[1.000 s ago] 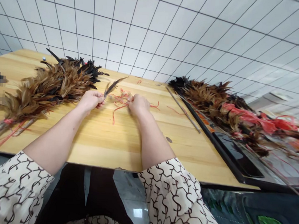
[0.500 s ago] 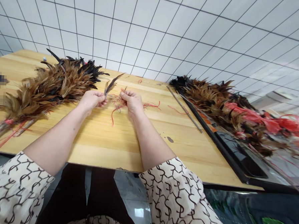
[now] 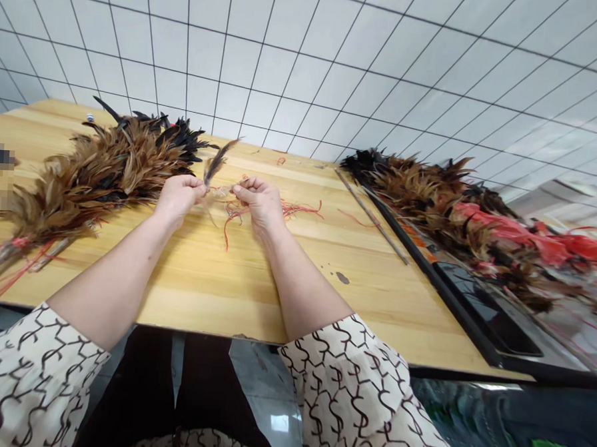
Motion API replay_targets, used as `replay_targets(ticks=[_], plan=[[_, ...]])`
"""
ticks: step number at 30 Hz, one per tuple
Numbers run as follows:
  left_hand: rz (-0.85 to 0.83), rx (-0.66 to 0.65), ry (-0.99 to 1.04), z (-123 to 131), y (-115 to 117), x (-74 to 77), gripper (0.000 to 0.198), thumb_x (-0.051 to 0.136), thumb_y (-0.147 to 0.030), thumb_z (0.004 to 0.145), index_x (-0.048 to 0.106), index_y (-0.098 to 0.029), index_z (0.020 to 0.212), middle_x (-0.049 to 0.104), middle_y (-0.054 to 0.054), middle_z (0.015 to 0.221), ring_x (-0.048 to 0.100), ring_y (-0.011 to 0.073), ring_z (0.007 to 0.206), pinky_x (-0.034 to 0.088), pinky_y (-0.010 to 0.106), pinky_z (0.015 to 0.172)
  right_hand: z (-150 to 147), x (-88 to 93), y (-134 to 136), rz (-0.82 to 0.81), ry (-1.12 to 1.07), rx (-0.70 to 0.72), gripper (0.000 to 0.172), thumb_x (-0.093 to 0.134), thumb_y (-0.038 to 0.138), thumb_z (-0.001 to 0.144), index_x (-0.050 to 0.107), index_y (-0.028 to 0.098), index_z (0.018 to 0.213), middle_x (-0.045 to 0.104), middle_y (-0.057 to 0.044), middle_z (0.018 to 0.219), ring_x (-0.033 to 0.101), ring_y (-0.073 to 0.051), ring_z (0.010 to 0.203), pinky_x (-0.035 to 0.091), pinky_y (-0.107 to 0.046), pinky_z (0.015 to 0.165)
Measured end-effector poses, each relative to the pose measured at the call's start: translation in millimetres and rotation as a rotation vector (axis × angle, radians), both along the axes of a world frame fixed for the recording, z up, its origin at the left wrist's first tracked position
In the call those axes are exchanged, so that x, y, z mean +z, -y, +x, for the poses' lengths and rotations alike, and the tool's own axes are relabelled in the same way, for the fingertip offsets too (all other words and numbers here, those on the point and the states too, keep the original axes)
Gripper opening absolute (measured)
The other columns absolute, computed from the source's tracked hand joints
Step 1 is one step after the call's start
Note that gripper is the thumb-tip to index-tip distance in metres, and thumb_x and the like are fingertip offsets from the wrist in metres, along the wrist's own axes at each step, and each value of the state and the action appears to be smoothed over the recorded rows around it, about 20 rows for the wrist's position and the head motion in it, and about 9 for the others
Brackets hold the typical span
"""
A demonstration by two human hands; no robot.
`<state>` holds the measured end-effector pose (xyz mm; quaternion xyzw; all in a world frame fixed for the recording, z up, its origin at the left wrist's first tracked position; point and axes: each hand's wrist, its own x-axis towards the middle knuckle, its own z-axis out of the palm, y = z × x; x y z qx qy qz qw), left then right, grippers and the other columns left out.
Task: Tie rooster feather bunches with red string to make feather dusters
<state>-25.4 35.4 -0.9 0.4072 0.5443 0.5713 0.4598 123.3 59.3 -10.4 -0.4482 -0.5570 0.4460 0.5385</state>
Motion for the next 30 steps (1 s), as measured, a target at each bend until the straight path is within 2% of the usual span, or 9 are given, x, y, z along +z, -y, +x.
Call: replay_targets(ticks=[3,5,7,11,16,22,26,30], plan=[[0.058,0.093,-0.054,-4,-5,-3.1,0.011,0.065,-0.010,0.054,0.056,-0.015,0.049,0.052,-0.004,0.048,0.044,0.0076,0.050,0.037,0.020,0.053,2,6.0,2,0.096,0.230,-0.120,0.012,0.062,0.017,0.059,0.050,0.019,0.057,0.051,0.006,0.055,0.048,-0.010,0.057,0.041,-0.025,0.062],[0.070,0.082,-0.059,-4,-5,-3.0,0.010,0.065,-0.011,0.055,0.057,-0.015,0.050,0.053,-0.004,0.049,0.044,0.0075,0.050,0.037,0.020,0.053,2,9.6,5,0.171,0.388,-0.167,0.009,0.059,0.015,0.059,0.051,0.019,0.057,0.053,0.005,0.057,0.049,-0.011,0.061,0.042,-0.026,0.067],[0.064,0.039,-0.049,-2,-2,-1.2,0.011,0.065,-0.011,0.056,0.056,-0.015,0.050,0.056,-0.003,0.051,0.047,0.0080,0.052,0.038,0.020,0.054,1,11.6,9,0.212,0.457,-0.164,0.008,0.059,0.015,0.061,0.053,0.020,0.057,0.055,0.005,0.060,0.050,-0.012,0.064,0.042,-0.027,0.069],[0.030,-0.070,0.007,2,5,4.4,0.014,0.068,-0.012,0.055,0.055,-0.015,0.052,0.063,0.000,0.059,0.056,0.0103,0.059,0.043,0.021,0.059,-5,10.1,11,0.114,0.288,-0.076,0.011,0.060,0.016,0.061,0.051,0.020,0.057,0.053,0.006,0.055,0.048,-0.010,0.055,0.042,-0.024,0.060],[-0.043,-0.191,0.090,7,11,9.3,0.015,0.062,-0.008,0.063,0.054,-0.013,0.051,0.059,0.001,0.051,0.055,0.0092,0.050,0.045,0.022,0.056,-13,6.3,14,0.021,0.014,0.019,0.017,0.063,0.017,0.061,0.047,0.020,0.060,0.052,0.007,0.051,0.052,-0.009,0.050,0.042,-0.021,0.053],[-0.208,-0.264,0.159,9,13,13.5,0.016,0.058,-0.004,0.067,0.050,-0.013,0.056,0.064,0.006,0.056,0.057,0.0105,0.045,0.044,0.021,0.046,-18,5.6,18,0.025,-0.025,-0.055,0.018,0.061,0.012,0.064,0.045,0.020,0.061,0.052,0.007,0.052,0.056,-0.009,0.049,0.045,-0.022,0.053],[-0.218,-0.266,0.153,9,14,15.1,0.017,0.056,-0.003,0.070,0.051,-0.012,0.057,0.060,0.003,0.051,0.052,0.0073,0.038,0.041,0.018,0.042,-18,3.2,15,0.020,-0.015,-0.111,0.018,0.061,0.013,0.065,0.046,0.020,0.062,0.053,0.007,0.054,0.059,-0.010,0.053,0.046,-0.022,0.054],[-0.173,-0.248,0.116,10,15,14.6,0.019,0.059,-0.001,0.067,0.051,-0.012,0.054,0.056,0.000,0.046,0.048,0.0059,0.035,0.038,0.017,0.040,-19,0.9,14,0.000,-0.055,-0.090,0.018,0.061,0.013,0.066,0.046,0.020,0.063,0.053,0.007,0.051,0.059,-0.010,0.052,0.045,-0.020,0.052]])
